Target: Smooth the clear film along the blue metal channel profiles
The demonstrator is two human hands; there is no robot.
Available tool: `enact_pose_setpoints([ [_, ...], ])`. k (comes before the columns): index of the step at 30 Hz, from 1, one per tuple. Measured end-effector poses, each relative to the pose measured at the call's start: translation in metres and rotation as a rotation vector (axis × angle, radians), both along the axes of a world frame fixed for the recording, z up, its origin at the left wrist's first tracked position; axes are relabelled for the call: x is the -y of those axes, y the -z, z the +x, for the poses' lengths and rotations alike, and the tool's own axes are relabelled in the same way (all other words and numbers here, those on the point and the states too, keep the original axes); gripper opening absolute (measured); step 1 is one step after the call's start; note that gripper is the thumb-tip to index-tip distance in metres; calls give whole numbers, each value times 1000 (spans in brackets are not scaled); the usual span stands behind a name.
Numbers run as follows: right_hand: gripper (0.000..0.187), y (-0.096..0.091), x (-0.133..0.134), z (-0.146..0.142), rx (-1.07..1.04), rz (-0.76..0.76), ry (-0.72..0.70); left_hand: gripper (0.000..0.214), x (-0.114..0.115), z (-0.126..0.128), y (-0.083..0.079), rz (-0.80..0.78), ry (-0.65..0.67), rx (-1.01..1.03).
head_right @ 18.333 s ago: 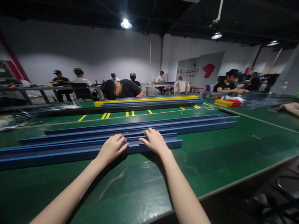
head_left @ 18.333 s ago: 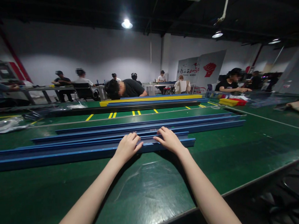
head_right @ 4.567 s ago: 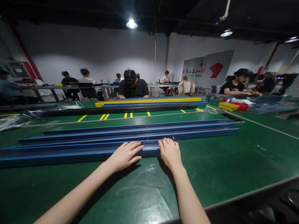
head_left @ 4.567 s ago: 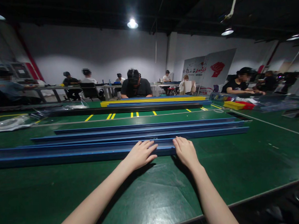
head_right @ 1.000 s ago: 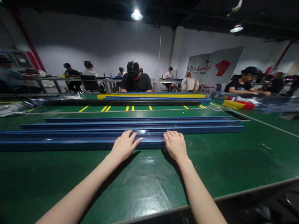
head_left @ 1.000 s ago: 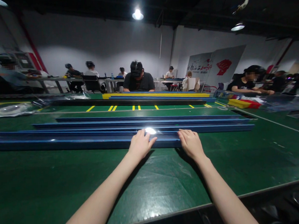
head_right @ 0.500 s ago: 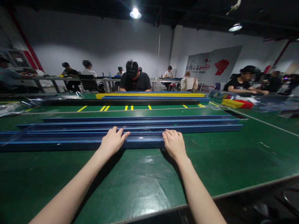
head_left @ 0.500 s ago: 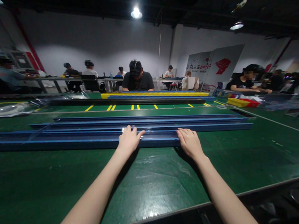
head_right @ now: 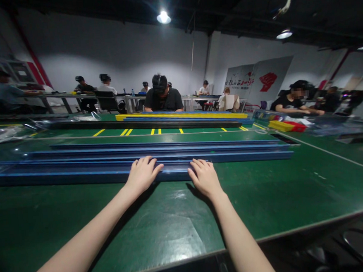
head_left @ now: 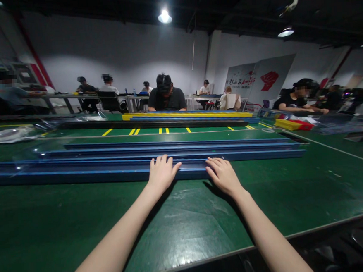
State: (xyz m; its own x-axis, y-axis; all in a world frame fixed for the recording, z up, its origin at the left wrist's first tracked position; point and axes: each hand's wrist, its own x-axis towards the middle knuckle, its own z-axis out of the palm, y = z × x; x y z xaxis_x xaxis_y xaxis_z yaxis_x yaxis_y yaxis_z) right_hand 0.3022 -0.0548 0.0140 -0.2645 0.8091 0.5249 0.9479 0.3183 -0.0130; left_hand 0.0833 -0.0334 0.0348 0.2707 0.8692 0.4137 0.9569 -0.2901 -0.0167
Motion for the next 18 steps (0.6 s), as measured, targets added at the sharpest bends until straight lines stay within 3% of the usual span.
enact_pose_setpoints([
  [3,42,1,1,-7,38,-36,-59,45,3,8,7,9,265,-68],
  [5,43,2,1,-11,54,-53,-79,48,4,11,12,-9,343,-91],
  [10,42,2,0,-13,60,-53,-99,48,3,10,16,-20,342,-90],
  [18,39,1,-3,-1,-8,21,3,40,5,7,0,-31,254,-68],
])
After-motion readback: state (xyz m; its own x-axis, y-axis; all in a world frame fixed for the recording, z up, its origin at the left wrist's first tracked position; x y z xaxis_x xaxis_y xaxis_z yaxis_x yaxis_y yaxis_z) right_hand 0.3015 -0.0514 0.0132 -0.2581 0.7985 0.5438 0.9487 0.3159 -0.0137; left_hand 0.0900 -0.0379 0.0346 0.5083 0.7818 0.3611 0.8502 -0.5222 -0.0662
